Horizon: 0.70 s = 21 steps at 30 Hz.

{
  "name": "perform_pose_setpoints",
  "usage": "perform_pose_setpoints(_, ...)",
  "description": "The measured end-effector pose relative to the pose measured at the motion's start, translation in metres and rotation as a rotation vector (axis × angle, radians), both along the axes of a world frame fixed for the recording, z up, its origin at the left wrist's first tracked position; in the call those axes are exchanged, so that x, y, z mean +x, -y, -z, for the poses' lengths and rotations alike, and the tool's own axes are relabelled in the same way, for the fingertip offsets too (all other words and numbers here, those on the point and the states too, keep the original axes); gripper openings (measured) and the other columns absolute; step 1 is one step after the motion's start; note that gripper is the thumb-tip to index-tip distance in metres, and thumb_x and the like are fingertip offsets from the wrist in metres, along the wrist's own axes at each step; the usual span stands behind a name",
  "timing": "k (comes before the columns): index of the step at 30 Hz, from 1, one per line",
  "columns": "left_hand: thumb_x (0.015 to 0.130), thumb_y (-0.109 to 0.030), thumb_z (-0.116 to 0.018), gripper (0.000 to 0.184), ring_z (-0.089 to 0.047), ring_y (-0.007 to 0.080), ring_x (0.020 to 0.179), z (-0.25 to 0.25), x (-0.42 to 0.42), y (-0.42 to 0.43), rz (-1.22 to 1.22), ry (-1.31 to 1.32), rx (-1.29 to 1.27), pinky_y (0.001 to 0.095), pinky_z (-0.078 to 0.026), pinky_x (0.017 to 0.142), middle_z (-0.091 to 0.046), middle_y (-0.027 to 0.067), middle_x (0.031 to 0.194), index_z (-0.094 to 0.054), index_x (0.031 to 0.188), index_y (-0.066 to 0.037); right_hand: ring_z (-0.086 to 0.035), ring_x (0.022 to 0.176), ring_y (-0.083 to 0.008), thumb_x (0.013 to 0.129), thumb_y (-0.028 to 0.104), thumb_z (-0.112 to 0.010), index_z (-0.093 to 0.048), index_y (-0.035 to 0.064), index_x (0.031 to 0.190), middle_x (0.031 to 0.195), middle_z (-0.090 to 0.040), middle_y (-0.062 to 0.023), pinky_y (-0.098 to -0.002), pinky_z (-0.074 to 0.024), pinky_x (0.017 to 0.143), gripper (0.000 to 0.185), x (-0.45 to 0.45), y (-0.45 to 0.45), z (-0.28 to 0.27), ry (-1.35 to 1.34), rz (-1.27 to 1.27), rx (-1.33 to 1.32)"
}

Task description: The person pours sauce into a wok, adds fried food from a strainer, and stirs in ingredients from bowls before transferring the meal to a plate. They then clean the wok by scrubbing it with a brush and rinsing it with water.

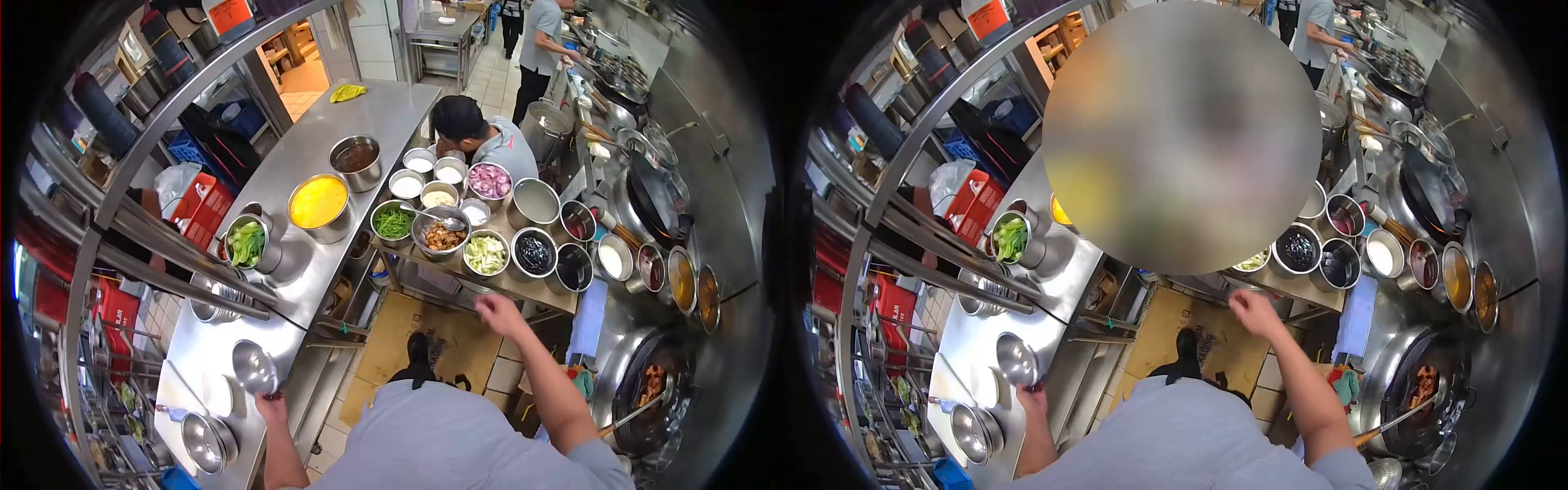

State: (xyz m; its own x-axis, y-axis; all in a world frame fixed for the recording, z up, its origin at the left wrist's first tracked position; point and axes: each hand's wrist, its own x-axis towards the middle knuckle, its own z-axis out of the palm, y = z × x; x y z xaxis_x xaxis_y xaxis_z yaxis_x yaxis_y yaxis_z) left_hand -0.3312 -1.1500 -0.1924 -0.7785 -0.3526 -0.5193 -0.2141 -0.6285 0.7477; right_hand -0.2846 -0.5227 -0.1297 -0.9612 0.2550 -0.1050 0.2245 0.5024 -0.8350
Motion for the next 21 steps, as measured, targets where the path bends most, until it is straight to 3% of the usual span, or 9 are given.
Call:
perform_pose_setpoints(1, 0.076, -0.013, -0.05, 0.038, -0.056, 0.0237, 0.092, 0.001, 0.0, 0.0, 0.003, 0.014, 0.002, 0.0376, -0.049, 0.08, -0.056, 0.0114, 0.105, -0.048, 0.112, -0.005, -0.057, 0.062, -0.0131, 0.088, 0.023, -0.056, -0.061, 0.0007, 0.1, 0.073, -0.063, -0.0077, -0.0281, -0.0469, 0.059, 0.026, -0.026, 0.0, -0.021, -0.012, 0.014, 0.048)
perform_pose_setpoints(2, 0.079, -0.019, -0.053, 0.036, -0.056, 0.0232, 0.09, 0.002, 0.003, -0.003, -0.171, -0.002, 0.07, 0.0363, -0.049, 0.08, -0.056, 0.0115, 0.102, -0.048, 0.112, -0.006, -0.058, 0.062, -0.0141, 0.088, 0.024, -0.056, -0.062, 0.0014, 0.1, 0.073, -0.063, -0.0092, -0.0289, -0.0471, 0.061, 0.027, -0.051, 0.001, -0.041, -0.023, 0.026, 0.098)
perform_pose_setpoints(3, 0.083, -0.025, -0.055, 0.036, -0.056, 0.0228, 0.088, 0.004, 0.007, -0.006, -0.349, -0.021, 0.14, 0.0349, -0.049, 0.079, -0.056, 0.0116, 0.1, -0.048, 0.112, -0.007, -0.06, 0.073, -0.0233, 0.086, 0.024, -0.056, -0.063, 0.0019, 0.099, 0.081, -0.064, -0.0138, -0.0337, -0.0479, 0.067, 0.026, -0.081, -0.002, -0.044, -0.013, 0.029, 0.107)
perform_pose_setpoints(4, 0.083, -0.025, -0.055, 0.036, -0.056, 0.0228, 0.088, -0.005, 0.008, -0.021, -0.355, -0.015, 0.147, 0.0349, -0.049, 0.079, -0.056, 0.0116, 0.1, -0.048, 0.112, -0.007, -0.063, 0.085, -0.0324, 0.085, 0.023, -0.057, -0.064, 0.0024, 0.098, 0.089, -0.066, -0.0183, -0.0385, -0.0487, 0.073, 0.026, -0.11, -0.003, -0.043, -0.008, 0.03, 0.119)
perform_pose_setpoints(8, 0.085, -0.043, -0.059, 0.043, -0.056, 0.0185, 0.083, -0.019, -0.012, -0.067, -0.388, 0.03, 0.117, 0.031, -0.049, 0.076, -0.056, 0.0091, 0.097, -0.05, 0.113, -0.012, -0.063, 0.084, -0.0346, 0.083, 0.021, -0.055, -0.066, 0.0021, 0.091, 0.089, -0.066, -0.0189, -0.0409, -0.0492, 0.075, 0.023, -0.211, 0.005, -0.041, -0.048, 0.003, 0.396)
perform_pose_setpoints(11, 0.088, -0.043, -0.054, 0.042, -0.051, 0.0122, 0.074, -0.009, -0.019, -0.08, 0.026, -0.049, 0.048, 0.0274, -0.044, 0.069, -0.058, 0.0038, 0.09, -0.05, 0.117, -0.013, -0.064, 0.083, -0.0356, 0.081, 0.017, -0.053, -0.066, 0.0017, 0.086, 0.088, -0.066, -0.02, -0.0426, -0.0504, 0.074, 0.021, -0.26, 0.011, -0.031, 0.088, -0.005, 0.598)
perform_pose_setpoints(14, 0.089, -0.038, -0.054, 0.037, -0.051, 0.0135, 0.071, -0.006, -0.028, -0.105, 0.157, -0.007, 0.036, 0.0269, -0.043, 0.068, -0.057, 0.0046, 0.091, -0.053, 0.115, -0.012, -0.064, 0.083, -0.0365, 0.08, 0.02, -0.056, -0.067, 0.0009, 0.087, 0.086, -0.065, -0.0212, -0.0438, -0.052, 0.071, 0.023, -0.287, 0.01, -0.001, 0.234, -0.004, 0.734)
perform_pose_setpoints(17, 0.089, -0.04, -0.052, 0.036, -0.052, 0.0127, 0.071, 0.0, -0.029, -0.128, 0.206, 0.04, 0.024, 0.0278, -0.043, 0.065, -0.058, 0.003, 0.091, -0.053, 0.114, -0.013, -0.065, 0.084, -0.0352, 0.077, 0.011, -0.053, -0.068, 0.0017, 0.086, 0.087, -0.066, -0.0208, -0.043, -0.0527, 0.07, 0.02, -0.296, 0.004, 0.005, 0.28, -0.037, 0.779)
perform_pose_setpoints(21, 0.089, -0.041, -0.051, 0.036, -0.052, 0.0129, 0.076, 0.027, -0.021, -0.14, 0.375, 0.15, 0.047, 0.0299, -0.043, 0.066, -0.057, 0.0023, 0.094, -0.052, 0.114, -0.015, -0.064, 0.08, -0.0359, 0.078, 0.019, -0.059, -0.066, 0.0019, 0.085, 0.085, -0.065, -0.0202, -0.0435, -0.0506, 0.07, 0.02, -0.281, -0.019, -0.032, 0.211, -0.049, 0.705)
